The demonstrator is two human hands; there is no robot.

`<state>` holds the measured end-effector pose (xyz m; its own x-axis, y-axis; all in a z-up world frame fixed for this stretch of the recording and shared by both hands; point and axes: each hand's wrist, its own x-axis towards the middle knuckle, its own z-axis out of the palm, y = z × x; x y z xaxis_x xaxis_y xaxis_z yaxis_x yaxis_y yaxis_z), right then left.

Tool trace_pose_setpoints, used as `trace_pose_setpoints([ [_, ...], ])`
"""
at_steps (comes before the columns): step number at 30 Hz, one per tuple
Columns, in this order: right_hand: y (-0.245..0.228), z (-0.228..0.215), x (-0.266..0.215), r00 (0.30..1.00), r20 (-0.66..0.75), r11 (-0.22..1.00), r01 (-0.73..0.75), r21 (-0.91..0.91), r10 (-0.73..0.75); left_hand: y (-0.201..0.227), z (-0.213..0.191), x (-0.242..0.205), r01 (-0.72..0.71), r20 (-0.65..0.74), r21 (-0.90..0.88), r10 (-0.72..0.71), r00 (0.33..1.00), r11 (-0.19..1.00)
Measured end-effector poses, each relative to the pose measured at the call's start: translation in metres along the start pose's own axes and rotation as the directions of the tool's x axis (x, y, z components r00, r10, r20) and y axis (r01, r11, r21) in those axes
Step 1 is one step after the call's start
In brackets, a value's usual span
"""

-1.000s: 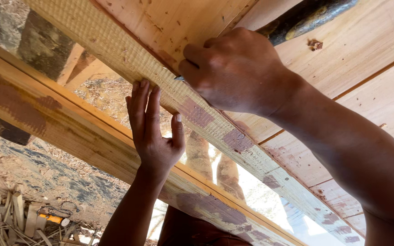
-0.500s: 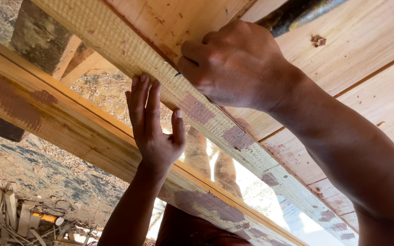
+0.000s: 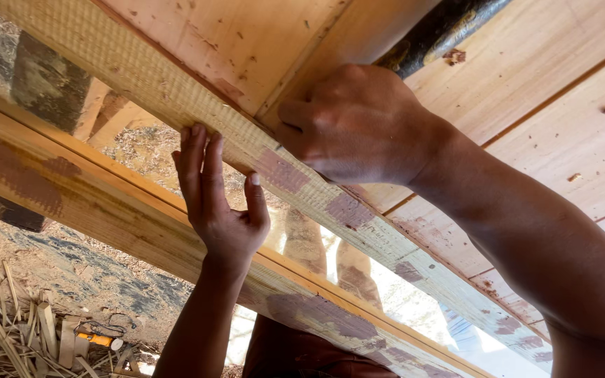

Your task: The person uses a chisel to carve and smooth the edges of a wooden frame. They hold the frame with one hand and repeatedly strike or push the chisel along the wood to remove material and refine the joint.

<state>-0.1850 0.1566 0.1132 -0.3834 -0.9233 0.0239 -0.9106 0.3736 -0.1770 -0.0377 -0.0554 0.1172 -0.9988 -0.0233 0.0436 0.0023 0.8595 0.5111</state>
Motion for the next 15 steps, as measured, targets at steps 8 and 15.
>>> trace_pose_setpoints([
  [8, -0.021, -0.01, -0.048, 0.999, -0.033, 0.993, -0.025, 0.119, 0.029, 0.008, 0.001, -0.001, -0.009, -0.011, 0.004, 0.009, 1.0, 1.0],
  [15, -0.041, -0.025, -0.095, 1.0, -0.008, 0.984, -0.026, 0.177, 0.028, 0.013, 0.002, -0.003, 0.009, -0.015, 0.007, -0.008, 1.0, 1.0],
])
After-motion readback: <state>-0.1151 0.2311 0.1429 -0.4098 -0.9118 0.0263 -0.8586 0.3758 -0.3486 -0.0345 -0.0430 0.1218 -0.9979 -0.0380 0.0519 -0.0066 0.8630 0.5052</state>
